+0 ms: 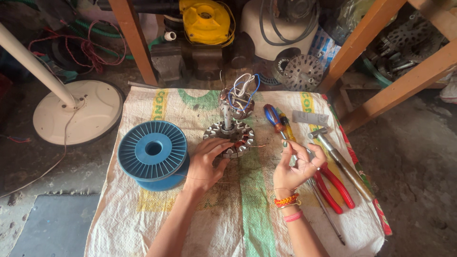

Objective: The person winds copper wire from a blue spool around the slots of an electric motor armature on the workbench, guiding the wire by hand and pressing it into place around the teeth, occasionally steadying the armature with the other hand.

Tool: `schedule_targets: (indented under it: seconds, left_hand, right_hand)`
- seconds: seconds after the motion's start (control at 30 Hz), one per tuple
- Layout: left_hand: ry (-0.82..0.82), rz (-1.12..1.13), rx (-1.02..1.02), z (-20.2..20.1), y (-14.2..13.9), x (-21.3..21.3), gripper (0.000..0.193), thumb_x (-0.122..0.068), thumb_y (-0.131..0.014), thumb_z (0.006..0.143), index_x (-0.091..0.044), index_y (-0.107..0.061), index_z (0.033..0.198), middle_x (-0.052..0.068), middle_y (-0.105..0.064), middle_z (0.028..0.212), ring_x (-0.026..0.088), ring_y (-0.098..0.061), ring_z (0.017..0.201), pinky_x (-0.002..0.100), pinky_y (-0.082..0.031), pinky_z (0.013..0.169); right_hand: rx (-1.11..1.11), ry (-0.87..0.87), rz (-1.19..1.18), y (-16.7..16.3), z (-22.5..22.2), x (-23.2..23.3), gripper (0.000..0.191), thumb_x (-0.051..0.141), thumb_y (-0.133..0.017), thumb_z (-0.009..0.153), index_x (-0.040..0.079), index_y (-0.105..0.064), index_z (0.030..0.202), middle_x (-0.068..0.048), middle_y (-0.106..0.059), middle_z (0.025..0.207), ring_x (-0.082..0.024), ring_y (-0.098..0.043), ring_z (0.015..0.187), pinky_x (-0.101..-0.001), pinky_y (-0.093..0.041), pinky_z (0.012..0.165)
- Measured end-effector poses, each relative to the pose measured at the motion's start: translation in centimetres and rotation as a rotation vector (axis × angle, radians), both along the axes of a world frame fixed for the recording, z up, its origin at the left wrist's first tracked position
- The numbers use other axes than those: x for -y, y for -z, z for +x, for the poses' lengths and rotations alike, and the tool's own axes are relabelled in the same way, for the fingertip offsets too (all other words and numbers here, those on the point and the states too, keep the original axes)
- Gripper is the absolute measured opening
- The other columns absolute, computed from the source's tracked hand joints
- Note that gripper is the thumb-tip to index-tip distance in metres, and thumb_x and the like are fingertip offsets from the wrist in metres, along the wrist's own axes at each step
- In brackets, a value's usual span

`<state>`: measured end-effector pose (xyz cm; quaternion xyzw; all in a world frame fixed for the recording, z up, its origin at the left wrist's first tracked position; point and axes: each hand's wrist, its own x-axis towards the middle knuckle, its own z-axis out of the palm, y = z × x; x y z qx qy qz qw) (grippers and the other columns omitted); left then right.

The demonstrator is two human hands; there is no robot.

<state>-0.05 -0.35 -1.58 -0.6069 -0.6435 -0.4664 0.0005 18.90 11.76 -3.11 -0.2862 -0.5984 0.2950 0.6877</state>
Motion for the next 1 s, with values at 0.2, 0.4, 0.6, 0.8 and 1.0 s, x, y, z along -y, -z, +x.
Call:
schedule_targets:
  seconds: [0.2,0.4,0.6,0.8,1.0]
  left_hand:
    - [-0.021,0.006,-0.006,0.0,0.2,-0.1,0.044,-0.007,-0.078,0.078,-0.012,-0.073,0.122,0.007,-0.071,0.128,0.028,-0.061,0.126,0.044,-0.045,0.111]
    - [-0.026,0.005,-0.01,0.1,0.2,0.0,0.047,-0.007,-0.079,0.076,-0.012,-0.073,0.122,0.007,-0.071,0.128,0.029,-0.061,0.126,0.044,-0.045,0.111]
    - [-0.02,-0.01,-0.001,0.0,-0.2,0.0,0.048,-0.008,-0.08,0.076,-0.013,-0.073,0.124,0.006,-0.071,0.129,0.027,-0.061,0.126,0.043,-0.045,0.111]
    - [-0.021,0.001,-0.001,0.1,-0.4,0.1,0.049,-0.007,-0.08,0.075,-0.013,-0.073,0.123,0.006,-0.071,0.129,0.028,-0.062,0.125,0.043,-0.046,0.11]
    - [-0.028,0.017,-0.005,0.1,-0.1,0.0,0.049,-0.007,-0.08,0.075,-0.013,-0.073,0.123,0.007,-0.072,0.128,0.028,-0.062,0.125,0.043,-0.046,0.11]
  right_hand:
    - [0.287,-0.303,0.0,-2.2,-1.2,0.8,0.081,0.01,-0.073,0.093,0.004,-0.024,0.156,-0.014,-0.074,0.119,-0.017,-0.072,0.1,-0.0317,-0.057,0.088]
    - [0.441,-0.365,-0.083,-2.8,-1.9,2.5,0.072,0.015,-0.071,0.096,0.003,-0.033,0.157,-0.008,-0.081,0.112,-0.015,-0.072,0.097,-0.0319,-0.054,0.095]
    - [0.455,-0.383,-0.044,-2.4,-1.9,2.5,0.062,0.011,-0.066,0.099,0.003,-0.04,0.155,-0.006,-0.082,0.105,-0.015,-0.075,0.106,-0.0327,-0.054,0.104]
    - [0.502,-0.412,0.056,-1.6,-2.0,3.3,0.063,0.013,-0.066,0.099,0.003,-0.04,0.155,-0.009,-0.081,0.105,-0.018,-0.078,0.103,-0.0331,-0.057,0.097]
    - [0.471,-0.505,-0.117,-1.1,-2.2,3.3,0.059,0.015,-0.059,0.103,0.006,-0.035,0.156,-0.011,-0.083,0.096,-0.018,-0.081,0.089,-0.03,-0.062,0.086]
